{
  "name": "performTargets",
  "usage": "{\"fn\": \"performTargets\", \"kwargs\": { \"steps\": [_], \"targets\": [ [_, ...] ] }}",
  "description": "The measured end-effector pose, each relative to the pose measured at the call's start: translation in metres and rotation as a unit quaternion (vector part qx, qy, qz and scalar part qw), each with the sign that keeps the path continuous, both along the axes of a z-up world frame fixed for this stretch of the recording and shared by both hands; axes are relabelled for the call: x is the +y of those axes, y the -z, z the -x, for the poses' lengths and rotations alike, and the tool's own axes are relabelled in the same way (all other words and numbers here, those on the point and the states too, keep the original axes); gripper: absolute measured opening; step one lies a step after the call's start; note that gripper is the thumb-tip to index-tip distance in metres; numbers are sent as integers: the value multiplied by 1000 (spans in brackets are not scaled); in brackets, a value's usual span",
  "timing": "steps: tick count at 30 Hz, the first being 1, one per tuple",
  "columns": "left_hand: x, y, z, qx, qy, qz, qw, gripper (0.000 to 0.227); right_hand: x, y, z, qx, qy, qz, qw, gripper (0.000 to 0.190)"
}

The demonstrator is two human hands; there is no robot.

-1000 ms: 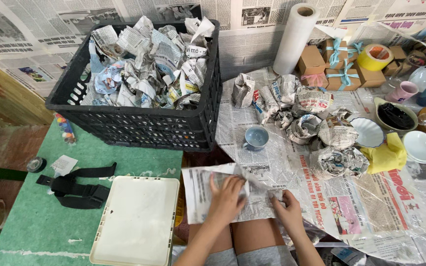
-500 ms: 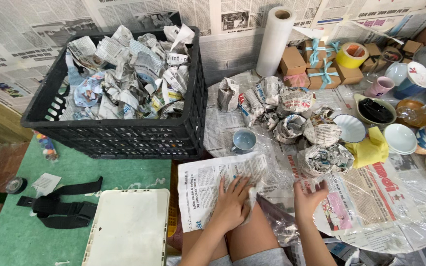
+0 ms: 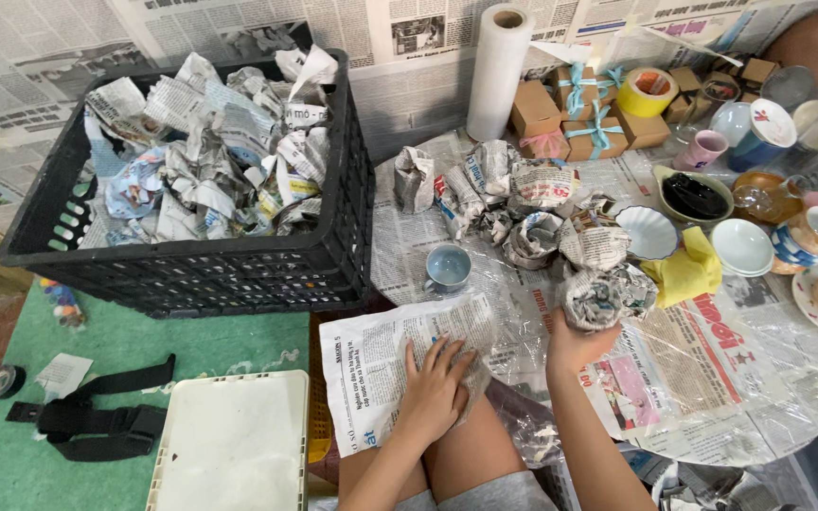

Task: The person wraps small ceramic items, including a cup and a bowl, using sheets of newspaper. They fold the paper around each item and place the wrapped pieces on a table covered with newspaper.

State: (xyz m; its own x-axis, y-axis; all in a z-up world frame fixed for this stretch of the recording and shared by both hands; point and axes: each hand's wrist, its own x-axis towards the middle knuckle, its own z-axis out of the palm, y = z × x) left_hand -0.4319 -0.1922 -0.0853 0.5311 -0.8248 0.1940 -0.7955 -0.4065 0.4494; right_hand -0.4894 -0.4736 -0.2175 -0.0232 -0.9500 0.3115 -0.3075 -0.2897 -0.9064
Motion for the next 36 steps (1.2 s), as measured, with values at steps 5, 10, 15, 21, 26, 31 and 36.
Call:
{"fn": "performTargets", "kwargs": {
  "steps": [5, 10, 15, 21, 26, 31, 36],
  "targets": [
    [-5, -1, -1, -15, -4, 7, 1000, 41, 3, -9, 44, -184, -81, -17, 979, 92],
    [-8, 2, 3, -10, -2, 34, 999, 46, -32, -10, 93, -254, -86, -1, 963, 99],
    [-13, 5, 3, -1, 2, 24, 1000, 44, -93, -21, 127, -215, -80, 34, 973, 101],
    [-12, 7, 4, -9, -3, 37, 999, 45, -179, -25, 122, -21, 35, 142, 989, 90],
    [-14, 4, 4, -9, -6, 26, 1000, 43, -193, -15, 114, 68, 38, 78, 994, 88],
    [-16, 2, 4, -8, -12, 20, 1000, 41, -204, -14, 99, 59, 23, 67, 996, 92],
    [-15, 1, 5, -3, -14, 22, 1000, 37, -214, -14, 84, 77, 42, 84, 993, 103]
  ]
}}
